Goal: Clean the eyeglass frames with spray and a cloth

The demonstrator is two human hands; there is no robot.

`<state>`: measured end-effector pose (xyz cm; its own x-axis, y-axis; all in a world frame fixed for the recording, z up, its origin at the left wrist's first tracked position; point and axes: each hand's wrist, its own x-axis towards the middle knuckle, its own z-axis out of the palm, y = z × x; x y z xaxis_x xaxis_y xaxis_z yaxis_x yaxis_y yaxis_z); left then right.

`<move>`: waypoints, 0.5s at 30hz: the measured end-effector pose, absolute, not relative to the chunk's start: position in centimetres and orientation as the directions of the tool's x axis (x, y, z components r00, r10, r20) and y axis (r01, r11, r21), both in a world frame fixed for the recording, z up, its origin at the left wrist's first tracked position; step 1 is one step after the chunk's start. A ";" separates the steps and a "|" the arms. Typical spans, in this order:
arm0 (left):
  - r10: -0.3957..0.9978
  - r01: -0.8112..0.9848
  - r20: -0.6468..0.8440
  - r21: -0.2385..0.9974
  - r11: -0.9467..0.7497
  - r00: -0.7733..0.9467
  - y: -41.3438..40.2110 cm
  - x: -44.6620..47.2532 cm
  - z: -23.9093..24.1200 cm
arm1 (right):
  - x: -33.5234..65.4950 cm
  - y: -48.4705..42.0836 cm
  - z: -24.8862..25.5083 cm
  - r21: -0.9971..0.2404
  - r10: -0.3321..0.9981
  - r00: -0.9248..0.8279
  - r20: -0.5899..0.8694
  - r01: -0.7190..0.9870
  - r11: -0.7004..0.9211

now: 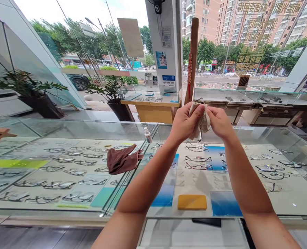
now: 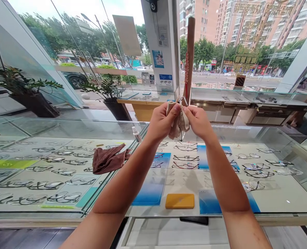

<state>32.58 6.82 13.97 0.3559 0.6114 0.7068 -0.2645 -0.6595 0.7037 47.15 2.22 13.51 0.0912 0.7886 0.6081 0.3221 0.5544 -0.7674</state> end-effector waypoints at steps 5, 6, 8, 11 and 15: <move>0.612 -0.257 0.703 0.706 -0.660 0.362 6.7 32.5 13.9 | 47.0 2.1 13.5 -0.772 0.788 0.105 0.606 0.316 0.552; 0.613 -0.255 0.701 0.708 -0.659 0.364 6.7 32.5 13.9 | 47.1 2.1 13.5 -0.774 0.790 0.104 0.604 0.314 0.550; 0.613 -0.251 0.700 0.708 -0.660 0.366 6.8 32.5 13.9 | 47.1 2.2 13.5 -0.773 0.792 0.093 0.603 0.313 0.551; 0.616 -0.239 0.698 0.710 -0.662 0.365 6.9 32.5 13.8 | 47.1 2.3 13.4 -0.782 0.805 0.069 0.589 0.299 0.547; 0.633 -0.257 0.691 0.720 -0.645 0.349 7.1 32.3 14.0 | 46.9 2.7 13.2 -0.849 0.851 0.061 0.522 0.138 0.511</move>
<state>32.30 7.10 14.04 0.3494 0.6325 0.6912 -0.2571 -0.6447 0.7199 46.85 2.72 13.17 0.0610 0.8509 0.5218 0.1380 0.5106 -0.8487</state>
